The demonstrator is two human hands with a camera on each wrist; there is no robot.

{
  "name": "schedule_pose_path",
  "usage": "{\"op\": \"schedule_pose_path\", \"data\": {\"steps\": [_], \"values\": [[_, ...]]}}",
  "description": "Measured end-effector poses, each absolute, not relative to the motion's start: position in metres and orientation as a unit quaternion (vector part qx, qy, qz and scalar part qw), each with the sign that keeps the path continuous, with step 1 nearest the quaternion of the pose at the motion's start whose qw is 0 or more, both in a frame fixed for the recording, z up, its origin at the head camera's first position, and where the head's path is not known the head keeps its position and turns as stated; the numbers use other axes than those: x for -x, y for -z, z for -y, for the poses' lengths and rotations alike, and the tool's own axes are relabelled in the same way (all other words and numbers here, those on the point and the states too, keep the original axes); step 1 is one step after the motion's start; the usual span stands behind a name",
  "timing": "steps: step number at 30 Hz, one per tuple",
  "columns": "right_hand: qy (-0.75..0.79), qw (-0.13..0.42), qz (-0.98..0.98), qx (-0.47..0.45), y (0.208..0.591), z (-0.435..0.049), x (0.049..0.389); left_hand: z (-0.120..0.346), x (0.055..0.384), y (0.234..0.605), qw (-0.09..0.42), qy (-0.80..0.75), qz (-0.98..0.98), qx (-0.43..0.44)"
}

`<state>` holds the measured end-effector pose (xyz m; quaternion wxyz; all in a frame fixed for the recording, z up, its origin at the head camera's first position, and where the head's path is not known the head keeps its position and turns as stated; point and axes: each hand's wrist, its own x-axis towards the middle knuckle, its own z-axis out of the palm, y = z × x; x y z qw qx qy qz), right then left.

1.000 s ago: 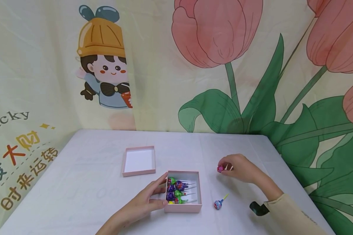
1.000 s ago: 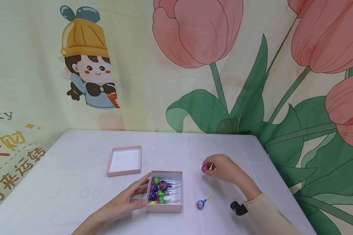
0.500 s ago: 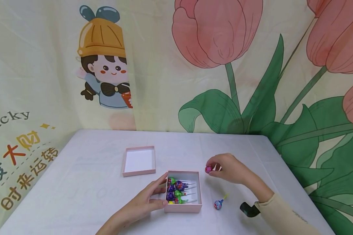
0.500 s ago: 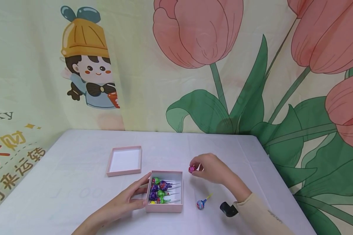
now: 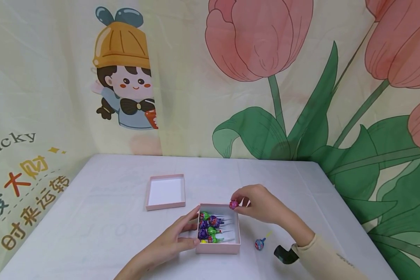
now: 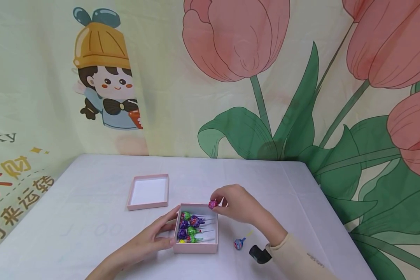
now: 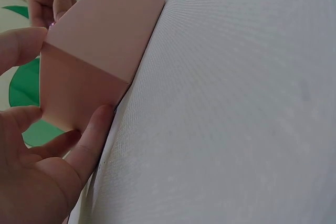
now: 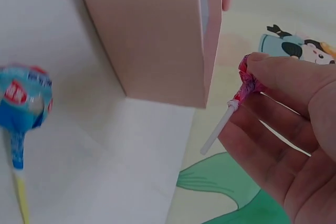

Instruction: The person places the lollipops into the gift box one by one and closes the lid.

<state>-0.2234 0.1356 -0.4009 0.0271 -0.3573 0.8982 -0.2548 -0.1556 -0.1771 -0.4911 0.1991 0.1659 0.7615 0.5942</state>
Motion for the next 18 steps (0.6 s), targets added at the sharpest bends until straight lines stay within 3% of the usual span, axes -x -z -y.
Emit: {"op": "schedule_pose_path", "data": {"steps": [18], "values": [[0.292,0.057,-0.88,0.371,0.407,-0.101,0.211,0.179,0.155,0.491,0.198,-0.591,-0.761,-0.179]]}}
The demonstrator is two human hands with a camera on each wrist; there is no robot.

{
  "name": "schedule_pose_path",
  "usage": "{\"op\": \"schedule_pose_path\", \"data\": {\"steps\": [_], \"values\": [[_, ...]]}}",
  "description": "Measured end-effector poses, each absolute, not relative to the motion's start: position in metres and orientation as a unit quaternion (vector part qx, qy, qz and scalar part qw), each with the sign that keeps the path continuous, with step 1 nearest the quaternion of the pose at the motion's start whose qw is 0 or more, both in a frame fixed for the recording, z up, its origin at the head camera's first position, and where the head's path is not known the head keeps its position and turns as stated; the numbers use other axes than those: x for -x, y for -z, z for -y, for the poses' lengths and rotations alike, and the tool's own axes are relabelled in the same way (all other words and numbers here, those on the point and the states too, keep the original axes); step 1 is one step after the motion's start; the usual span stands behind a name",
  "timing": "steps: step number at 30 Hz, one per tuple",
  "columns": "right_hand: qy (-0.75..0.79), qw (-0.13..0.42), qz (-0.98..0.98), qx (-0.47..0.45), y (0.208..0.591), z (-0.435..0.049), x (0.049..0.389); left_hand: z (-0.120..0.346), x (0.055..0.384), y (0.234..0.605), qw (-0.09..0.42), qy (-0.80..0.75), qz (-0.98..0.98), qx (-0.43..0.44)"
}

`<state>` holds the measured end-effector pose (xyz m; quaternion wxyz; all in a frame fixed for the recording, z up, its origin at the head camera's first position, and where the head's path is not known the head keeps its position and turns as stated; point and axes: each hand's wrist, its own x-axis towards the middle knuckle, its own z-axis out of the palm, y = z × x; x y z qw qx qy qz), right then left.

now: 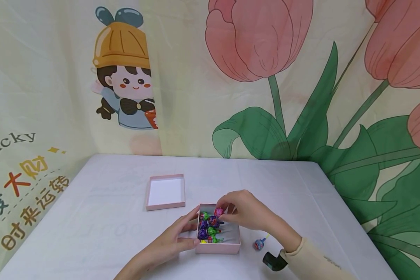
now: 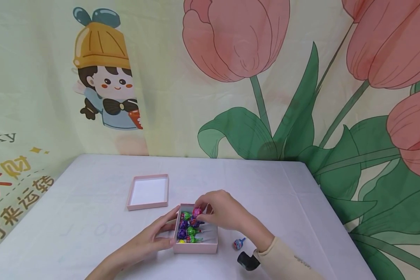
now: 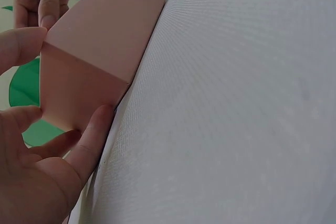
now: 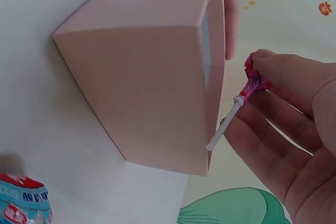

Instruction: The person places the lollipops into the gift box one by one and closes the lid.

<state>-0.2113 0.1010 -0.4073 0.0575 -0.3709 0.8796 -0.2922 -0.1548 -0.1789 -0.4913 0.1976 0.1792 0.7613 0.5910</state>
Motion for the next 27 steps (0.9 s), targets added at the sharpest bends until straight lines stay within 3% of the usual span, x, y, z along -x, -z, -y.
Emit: {"op": "schedule_pose_path", "data": {"steps": [27], "values": [[0.256,0.083,-0.883,0.385,0.429,-0.085,0.203,0.18,0.153,0.491,0.195,-0.596,-0.757,-0.184]]}}
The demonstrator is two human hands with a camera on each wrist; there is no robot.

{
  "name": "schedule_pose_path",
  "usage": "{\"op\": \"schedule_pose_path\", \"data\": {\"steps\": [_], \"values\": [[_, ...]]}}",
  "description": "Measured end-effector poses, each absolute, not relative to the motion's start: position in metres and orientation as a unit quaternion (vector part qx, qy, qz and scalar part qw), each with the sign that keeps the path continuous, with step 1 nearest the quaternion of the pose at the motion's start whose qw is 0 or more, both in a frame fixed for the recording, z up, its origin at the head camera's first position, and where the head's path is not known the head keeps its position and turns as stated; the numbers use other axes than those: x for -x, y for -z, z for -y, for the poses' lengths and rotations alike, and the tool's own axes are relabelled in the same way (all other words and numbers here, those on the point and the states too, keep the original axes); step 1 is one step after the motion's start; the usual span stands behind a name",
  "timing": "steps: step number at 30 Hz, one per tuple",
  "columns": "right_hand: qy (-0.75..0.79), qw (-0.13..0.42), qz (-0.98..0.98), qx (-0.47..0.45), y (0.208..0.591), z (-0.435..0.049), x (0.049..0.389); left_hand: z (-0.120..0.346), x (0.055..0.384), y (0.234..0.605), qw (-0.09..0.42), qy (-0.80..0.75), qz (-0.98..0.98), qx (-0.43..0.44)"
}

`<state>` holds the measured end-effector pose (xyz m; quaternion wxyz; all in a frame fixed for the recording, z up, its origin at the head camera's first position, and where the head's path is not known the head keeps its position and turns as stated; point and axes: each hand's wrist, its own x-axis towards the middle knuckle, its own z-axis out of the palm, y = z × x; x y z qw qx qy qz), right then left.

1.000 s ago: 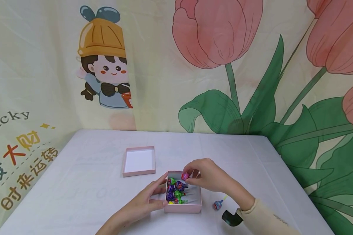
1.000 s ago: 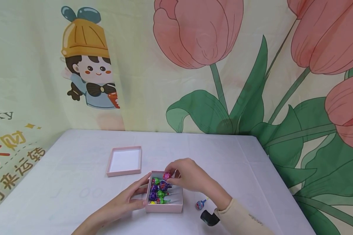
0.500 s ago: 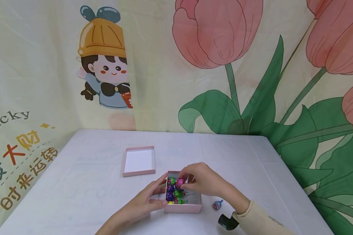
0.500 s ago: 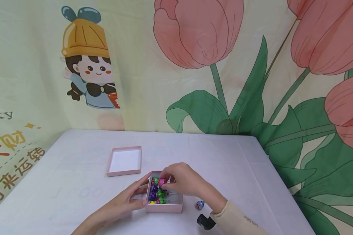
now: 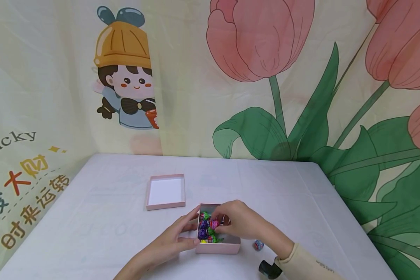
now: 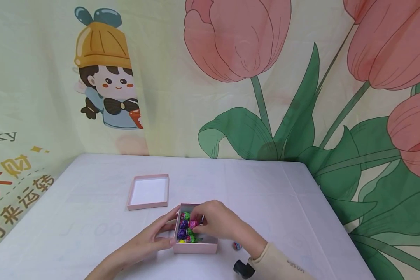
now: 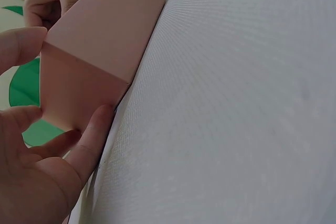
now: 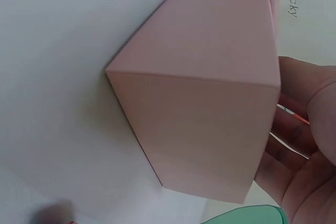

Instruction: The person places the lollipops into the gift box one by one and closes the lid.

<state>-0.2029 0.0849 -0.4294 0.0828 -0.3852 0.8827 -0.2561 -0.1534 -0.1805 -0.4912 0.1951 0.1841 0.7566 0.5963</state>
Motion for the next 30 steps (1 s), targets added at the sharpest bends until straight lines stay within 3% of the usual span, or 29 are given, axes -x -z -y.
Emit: {"op": "schedule_pose_path", "data": {"steps": [30], "values": [[0.216,0.08,-0.89,0.394,0.4383,-0.0785,0.1982,0.181,0.153,0.4901,0.199,-0.598,-0.752,-0.191]]}}
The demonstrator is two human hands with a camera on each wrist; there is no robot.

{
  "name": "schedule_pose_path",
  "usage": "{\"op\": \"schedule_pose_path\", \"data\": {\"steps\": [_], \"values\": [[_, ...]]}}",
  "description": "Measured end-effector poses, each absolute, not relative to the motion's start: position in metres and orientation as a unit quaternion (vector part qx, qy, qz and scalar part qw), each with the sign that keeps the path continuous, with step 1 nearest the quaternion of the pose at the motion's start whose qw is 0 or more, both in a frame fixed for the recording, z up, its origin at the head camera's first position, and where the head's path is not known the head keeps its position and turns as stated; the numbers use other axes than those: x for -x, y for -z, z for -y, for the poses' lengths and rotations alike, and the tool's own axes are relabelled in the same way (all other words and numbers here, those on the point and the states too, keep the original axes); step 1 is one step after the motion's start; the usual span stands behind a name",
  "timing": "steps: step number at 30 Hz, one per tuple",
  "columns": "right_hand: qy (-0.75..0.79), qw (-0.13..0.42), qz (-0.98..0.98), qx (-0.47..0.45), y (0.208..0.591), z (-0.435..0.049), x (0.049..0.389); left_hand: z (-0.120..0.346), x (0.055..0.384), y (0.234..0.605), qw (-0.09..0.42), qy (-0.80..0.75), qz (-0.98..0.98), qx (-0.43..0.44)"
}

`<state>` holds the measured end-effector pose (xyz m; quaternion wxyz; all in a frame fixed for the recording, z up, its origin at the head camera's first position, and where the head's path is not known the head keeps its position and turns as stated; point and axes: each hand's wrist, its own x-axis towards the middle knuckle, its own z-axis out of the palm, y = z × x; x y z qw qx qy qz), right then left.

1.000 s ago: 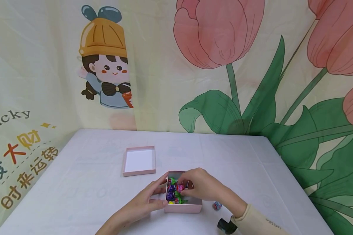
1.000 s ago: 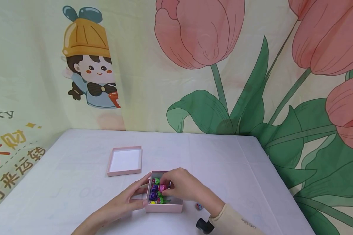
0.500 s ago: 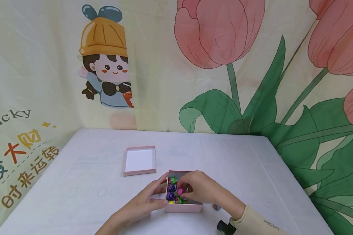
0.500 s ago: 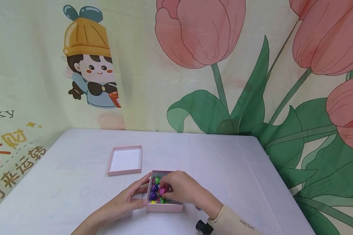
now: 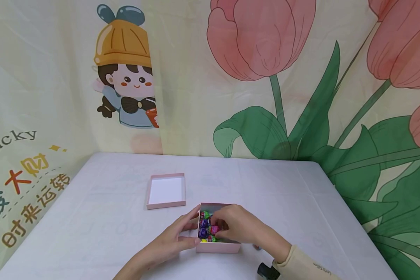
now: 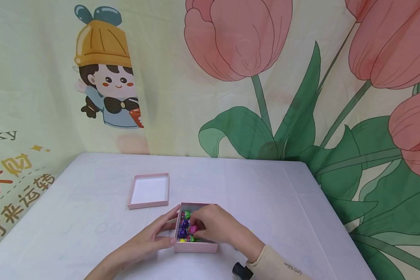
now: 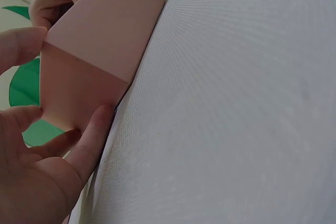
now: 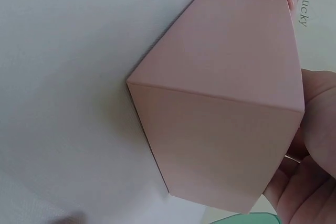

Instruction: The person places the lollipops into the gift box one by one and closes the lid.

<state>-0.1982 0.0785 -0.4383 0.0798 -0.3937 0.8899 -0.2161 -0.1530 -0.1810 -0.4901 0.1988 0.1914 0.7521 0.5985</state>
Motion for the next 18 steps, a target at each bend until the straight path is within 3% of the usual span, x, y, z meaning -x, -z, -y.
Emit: {"op": "schedule_pose_path", "data": {"steps": [18], "values": [[0.195,0.089,-0.895,0.391,0.4358,-0.0816,0.1975,0.1814,0.1534,0.4908,0.197,-0.603,-0.748,-0.195]]}}
